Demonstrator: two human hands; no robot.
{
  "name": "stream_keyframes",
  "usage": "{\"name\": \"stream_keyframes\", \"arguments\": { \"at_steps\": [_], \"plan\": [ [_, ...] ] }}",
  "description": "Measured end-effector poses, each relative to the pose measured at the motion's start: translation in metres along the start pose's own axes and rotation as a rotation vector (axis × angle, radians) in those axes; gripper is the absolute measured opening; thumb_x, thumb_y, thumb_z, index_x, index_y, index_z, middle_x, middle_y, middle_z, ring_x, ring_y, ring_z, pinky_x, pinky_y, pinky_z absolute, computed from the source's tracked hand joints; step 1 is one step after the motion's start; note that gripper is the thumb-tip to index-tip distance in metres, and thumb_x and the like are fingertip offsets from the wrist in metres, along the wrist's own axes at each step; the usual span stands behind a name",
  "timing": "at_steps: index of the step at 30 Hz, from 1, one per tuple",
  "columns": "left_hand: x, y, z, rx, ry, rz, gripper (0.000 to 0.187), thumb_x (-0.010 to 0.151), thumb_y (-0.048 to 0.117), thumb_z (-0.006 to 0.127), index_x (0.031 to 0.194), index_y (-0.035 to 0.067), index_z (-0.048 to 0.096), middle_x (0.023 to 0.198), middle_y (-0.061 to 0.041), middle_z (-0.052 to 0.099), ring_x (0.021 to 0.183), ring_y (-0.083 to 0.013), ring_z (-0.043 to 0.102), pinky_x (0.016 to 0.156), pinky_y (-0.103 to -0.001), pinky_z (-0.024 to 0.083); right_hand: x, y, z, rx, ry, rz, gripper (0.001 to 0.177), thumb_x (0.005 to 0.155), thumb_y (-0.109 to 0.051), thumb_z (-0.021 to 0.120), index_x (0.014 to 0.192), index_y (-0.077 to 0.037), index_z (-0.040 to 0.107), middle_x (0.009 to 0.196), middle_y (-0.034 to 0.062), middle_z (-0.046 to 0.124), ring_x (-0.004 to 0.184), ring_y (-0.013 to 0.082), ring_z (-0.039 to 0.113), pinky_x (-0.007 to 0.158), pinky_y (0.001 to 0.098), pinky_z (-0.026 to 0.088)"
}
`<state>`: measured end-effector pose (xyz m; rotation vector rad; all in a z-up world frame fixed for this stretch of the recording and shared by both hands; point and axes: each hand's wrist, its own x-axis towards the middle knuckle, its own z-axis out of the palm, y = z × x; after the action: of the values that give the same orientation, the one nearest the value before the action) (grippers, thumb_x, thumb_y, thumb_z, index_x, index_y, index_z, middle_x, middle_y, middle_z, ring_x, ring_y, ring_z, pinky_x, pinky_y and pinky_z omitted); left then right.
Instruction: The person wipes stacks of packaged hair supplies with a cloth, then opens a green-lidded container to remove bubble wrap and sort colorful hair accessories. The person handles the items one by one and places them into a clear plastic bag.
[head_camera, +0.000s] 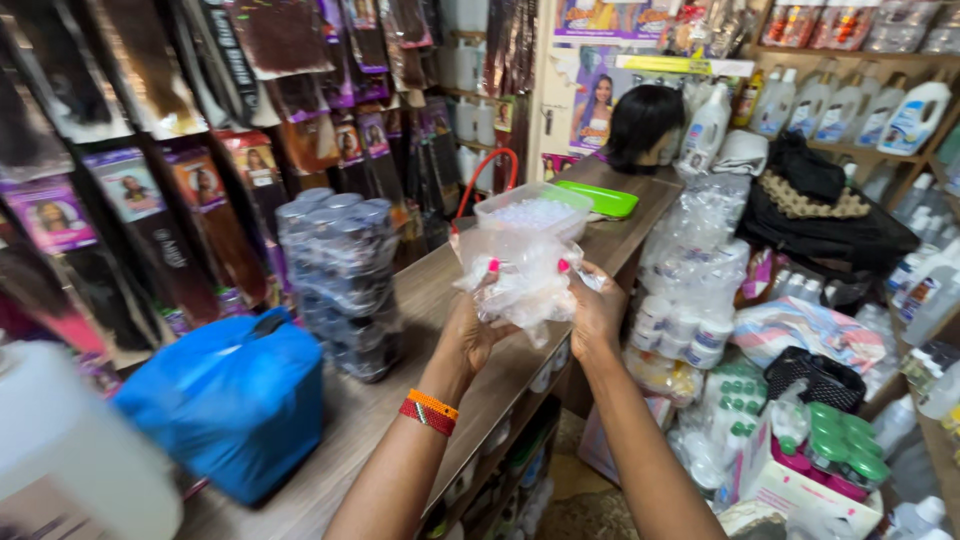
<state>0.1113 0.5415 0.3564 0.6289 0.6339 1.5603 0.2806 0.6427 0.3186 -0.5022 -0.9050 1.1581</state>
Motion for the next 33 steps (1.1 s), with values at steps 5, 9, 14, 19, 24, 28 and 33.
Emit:
{"name": "stream_keyframes", "arguments": {
  "at_steps": [5, 9, 14, 19, 24, 28, 33],
  "plan": [
    [0.057, -0.033, 0.025, 0.192, -0.043, 0.154, 0.040, 0.086, 0.001, 0.070, 0.125, -0.003, 0.063, 0.109, -0.015, 0.072, 0.085, -0.0276, 0.072, 0.064, -0.041, 0.059, 0.044, 0.006, -0.006, -0.085, -0.017, -0.012, 0.030, 0.093, -0.010, 0.077, 0.118, 0.004, 0.069, 0.098, 0.0046, 0.070, 0.082, 0.0101, 0.062, 0.074, 0.0258, 0.051],
    [0.095, -0.035, 0.022, 0.082, 0.042, 0.128, 0.045, 0.079, -0.007, 0.070, 0.123, -0.005, 0.063, 0.109, -0.016, 0.073, 0.085, -0.0265, 0.074, 0.061, -0.037, 0.064, 0.059, 0.002, 0.004, 0.003, -0.040, 0.195, 0.043, 0.094, -0.036, 0.063, 0.121, -0.002, 0.062, 0.100, 0.0023, 0.075, 0.084, 0.0090, 0.073, 0.073, 0.0245, 0.059],
    [0.166, -0.036, -0.025, 0.194, 0.154, 0.230, 0.047, 0.076, -0.006, 0.073, 0.122, -0.003, 0.063, 0.108, -0.014, 0.073, 0.085, -0.0245, 0.073, 0.060, -0.037, 0.062, 0.086, 0.033, 0.029, -0.186, -0.183, 0.206, 0.042, 0.091, -0.028, 0.072, 0.124, -0.005, 0.059, 0.090, 0.0082, 0.071, 0.066, 0.0152, 0.066, 0.052, 0.0285, 0.048],
    [0.245, -0.031, -0.087, 0.305, 0.175, -0.018, 0.046, 0.083, 0.010, 0.078, 0.124, -0.007, 0.066, 0.109, -0.018, 0.073, 0.086, -0.0292, 0.072, 0.061, -0.031, 0.061, 0.120, 0.110, 0.036, -0.238, -0.091, 0.218, 0.040, 0.086, -0.016, 0.072, 0.122, -0.002, 0.059, 0.092, 0.0099, 0.071, 0.065, 0.0172, 0.069, 0.047, 0.0319, 0.052],
    [0.231, 0.013, -0.070, 0.593, 0.282, -0.210, 0.045, 0.083, 0.018, 0.080, 0.122, 0.005, 0.063, 0.103, -0.013, 0.075, 0.079, -0.0221, 0.073, 0.053, -0.032, 0.048, 0.146, 0.166, 0.027, -0.256, -0.140, 0.219, 0.036, 0.086, -0.005, 0.068, 0.121, 0.003, 0.065, 0.098, 0.0122, 0.074, 0.072, 0.0164, 0.070, 0.052, 0.0291, 0.056],
    [0.233, 0.018, -0.061, 0.445, 0.435, 0.134, 0.036, 0.079, 0.008, 0.080, 0.112, 0.002, 0.065, 0.095, -0.010, 0.074, 0.076, -0.0241, 0.072, 0.057, -0.039, 0.059, 0.151, 0.182, 0.022, -0.026, -0.328, 0.367, 0.032, 0.086, -0.001, 0.063, 0.117, 0.003, 0.064, 0.101, 0.0115, 0.073, 0.080, 0.0189, 0.072, 0.062, 0.0340, 0.060],
    [0.258, -0.001, -0.094, 0.470, 0.716, 0.334, 0.027, 0.083, 0.015, 0.080, 0.101, -0.003, 0.072, 0.087, -0.009, 0.070, 0.070, -0.0187, 0.062, 0.059, -0.036, 0.049, 0.165, 0.237, 0.016, -0.006, -0.500, 0.424, 0.036, 0.086, 0.006, 0.055, 0.120, 0.000, 0.063, 0.100, 0.0079, 0.070, 0.083, 0.0181, 0.066, 0.063, 0.0319, 0.050]
  ]
}}
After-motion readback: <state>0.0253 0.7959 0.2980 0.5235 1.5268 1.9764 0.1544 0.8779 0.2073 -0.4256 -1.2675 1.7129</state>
